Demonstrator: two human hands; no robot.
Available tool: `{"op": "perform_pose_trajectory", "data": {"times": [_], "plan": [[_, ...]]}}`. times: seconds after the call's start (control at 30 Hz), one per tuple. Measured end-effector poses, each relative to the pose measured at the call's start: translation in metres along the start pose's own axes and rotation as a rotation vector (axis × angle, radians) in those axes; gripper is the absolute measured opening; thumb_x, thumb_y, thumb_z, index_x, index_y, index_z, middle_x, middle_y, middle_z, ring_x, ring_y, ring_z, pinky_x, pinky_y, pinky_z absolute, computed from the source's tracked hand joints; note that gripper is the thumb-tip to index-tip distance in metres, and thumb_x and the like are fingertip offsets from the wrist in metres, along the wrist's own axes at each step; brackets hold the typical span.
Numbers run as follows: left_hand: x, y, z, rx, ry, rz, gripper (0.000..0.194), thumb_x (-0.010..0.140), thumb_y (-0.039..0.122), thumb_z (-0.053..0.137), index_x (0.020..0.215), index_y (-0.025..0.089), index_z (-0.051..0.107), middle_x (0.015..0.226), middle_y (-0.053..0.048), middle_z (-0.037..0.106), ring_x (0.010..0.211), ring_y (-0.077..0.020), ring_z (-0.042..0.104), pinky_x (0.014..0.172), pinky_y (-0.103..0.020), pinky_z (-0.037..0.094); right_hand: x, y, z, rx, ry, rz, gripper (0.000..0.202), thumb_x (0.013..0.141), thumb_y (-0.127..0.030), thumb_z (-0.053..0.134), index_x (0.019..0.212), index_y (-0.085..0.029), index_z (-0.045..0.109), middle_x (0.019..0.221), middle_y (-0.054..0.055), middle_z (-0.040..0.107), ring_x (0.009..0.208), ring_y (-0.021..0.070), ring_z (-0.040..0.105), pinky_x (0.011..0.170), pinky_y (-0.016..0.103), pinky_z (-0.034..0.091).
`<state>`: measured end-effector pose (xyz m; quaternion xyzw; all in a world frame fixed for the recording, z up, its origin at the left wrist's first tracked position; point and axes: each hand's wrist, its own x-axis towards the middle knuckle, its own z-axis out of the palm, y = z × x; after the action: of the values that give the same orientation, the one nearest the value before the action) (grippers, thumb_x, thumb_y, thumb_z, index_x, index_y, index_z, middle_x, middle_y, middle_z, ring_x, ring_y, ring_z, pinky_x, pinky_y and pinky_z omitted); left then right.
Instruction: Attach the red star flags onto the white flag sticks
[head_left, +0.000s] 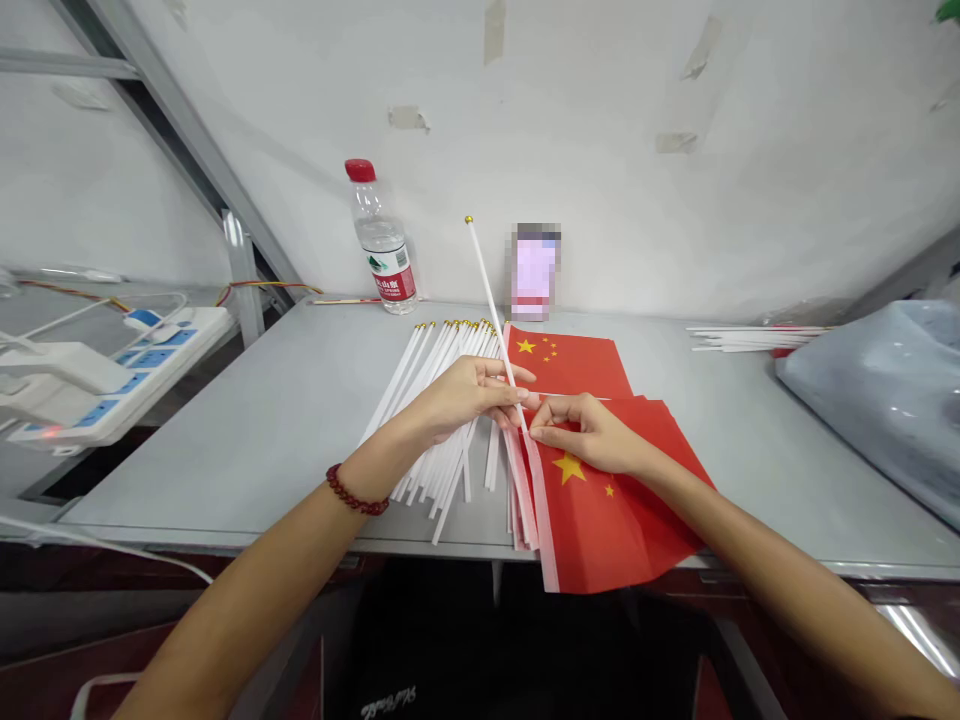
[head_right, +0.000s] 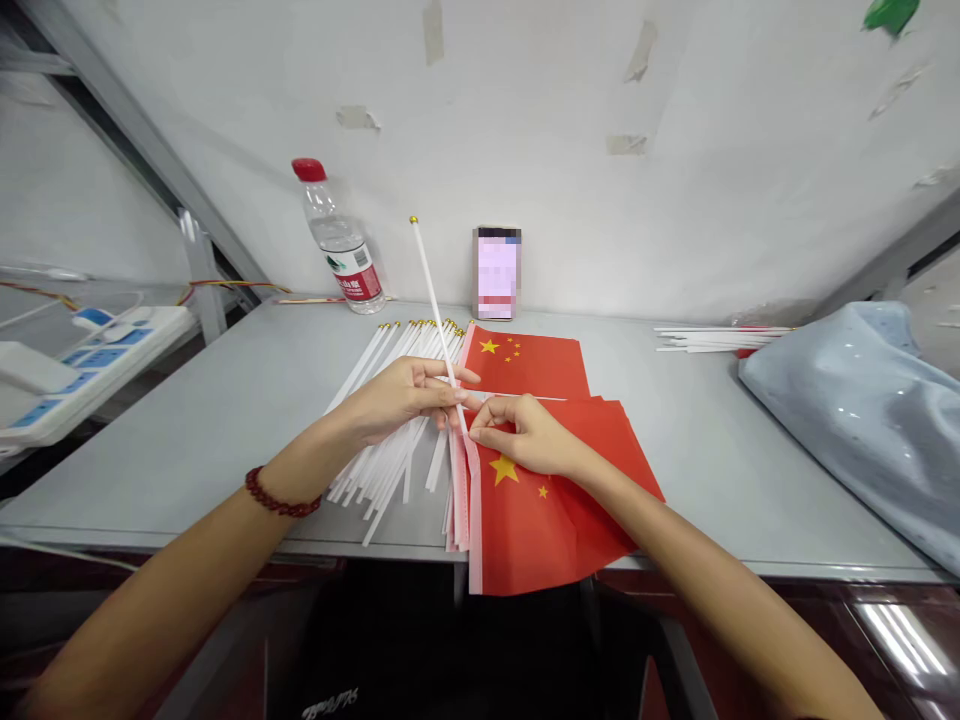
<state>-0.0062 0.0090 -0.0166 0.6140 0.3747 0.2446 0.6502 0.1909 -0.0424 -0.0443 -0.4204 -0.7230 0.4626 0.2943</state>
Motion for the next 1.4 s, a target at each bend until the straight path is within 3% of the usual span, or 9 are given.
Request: {"op": "perform_pose_trajectory", "data": {"times": [0.13,0.33,0.5,0.67,0.87,1.0,1.17,1.3,1.4], "plan": [[-0.001,0.003,0.003,0.034,0.037,0.001,0.045,0.076,0.024,0.072,0.115,0.004,0.061,0.080,-0.013,0.073,0.057,-0.0108,0.062,0.046,-0.020,0.043,0.000,0.001,0.000,0.028,-0.010,0.018,0.023,0.088,-0.032,0.059,0.072,-0.016,0.057,0.066,-0.002,0.050,0.060,0.0097,0.041,0.062,0.027,0.035],[0.003,0.005,-0.003,-0.152,0.392,0.153,0.076,0.081,0.024,0.067,0.145,0.005,0.030,0.088,-0.011,0.071,0.048,-0.0055,0.053,0.042,-0.019,0.036,-0.001,0.001,-0.004,0.123,-0.236,0.024,0.024,0.088,-0.036,0.060,0.076,-0.016,0.057,0.064,-0.004,0.045,0.057,0.0086,0.035,0.055,0.025,0.030],[0.006,0.006,-0.015,-0.230,0.510,0.283,0.074,0.078,0.020,0.069,0.141,0.008,0.034,0.079,-0.005,0.070,0.046,-0.0049,0.051,0.042,-0.018,0.035,-0.001,0.001,-0.005,0.068,-0.353,0.012,0.022,0.086,-0.035,0.063,0.076,-0.015,0.060,0.064,-0.004,0.047,0.054,0.0075,0.036,0.052,0.023,0.030],[0.003,0.005,-0.014,-0.127,0.361,0.201,0.049,0.082,0.020,0.063,0.126,0.005,0.048,0.076,-0.010,0.073,0.044,-0.0072,0.055,0.041,-0.018,0.038,-0.001,0.002,-0.001,0.075,-0.309,0.008,0.020,0.087,-0.032,0.062,0.076,-0.015,0.059,0.062,-0.004,0.047,0.054,0.0071,0.036,0.052,0.023,0.030],[-0.001,0.003,-0.002,-0.018,-0.035,-0.040,0.070,0.082,0.021,0.065,0.143,0.010,0.032,0.091,-0.014,0.074,0.055,-0.0149,0.067,0.046,-0.023,0.048,-0.001,0.001,-0.004,0.098,-0.204,-0.014,0.022,0.090,-0.032,0.058,0.076,-0.015,0.057,0.065,-0.004,0.044,0.058,0.0078,0.036,0.057,0.024,0.032],[0.005,0.001,-0.007,-0.042,0.186,0.090,0.084,0.083,0.024,0.065,0.150,0.015,0.015,0.088,-0.011,0.075,0.047,-0.0105,0.061,0.044,-0.021,0.047,-0.001,0.000,-0.008,0.077,-0.304,0.024,0.022,0.087,-0.034,0.061,0.077,-0.015,0.059,0.065,-0.004,0.045,0.055,0.0073,0.034,0.053,0.024,0.030],[0.010,-0.001,-0.008,-0.030,0.355,0.197,0.055,0.082,0.020,0.065,0.133,0.011,0.044,0.074,-0.005,0.072,0.046,-0.0086,0.060,0.046,-0.020,0.048,0.000,0.001,-0.007,0.071,-0.281,0.016,0.023,0.087,-0.036,0.060,0.076,-0.016,0.058,0.066,-0.003,0.046,0.057,0.0082,0.036,0.055,0.024,0.031],[0.007,-0.001,-0.005,0.014,0.029,-0.002,0.035,0.085,0.025,0.064,0.115,0.008,0.062,0.070,-0.006,0.070,0.050,-0.0106,0.063,0.048,-0.021,0.050,0.002,0.004,-0.009,0.096,-0.116,-0.015,0.025,0.089,-0.037,0.057,0.074,-0.016,0.055,0.068,-0.002,0.047,0.061,0.0096,0.039,0.060,0.026,0.034],[0.004,-0.001,-0.005,0.070,-0.219,-0.088,0.048,0.086,0.032,0.063,0.128,0.009,0.058,0.086,-0.012,0.073,0.056,-0.0120,0.066,0.050,-0.023,0.052,0.003,0.006,-0.014,0.072,0.051,0.035,0.027,0.089,-0.040,0.057,0.075,-0.017,0.057,0.066,-0.002,0.046,0.059,0.0099,0.037,0.058,0.026,0.032]]}}
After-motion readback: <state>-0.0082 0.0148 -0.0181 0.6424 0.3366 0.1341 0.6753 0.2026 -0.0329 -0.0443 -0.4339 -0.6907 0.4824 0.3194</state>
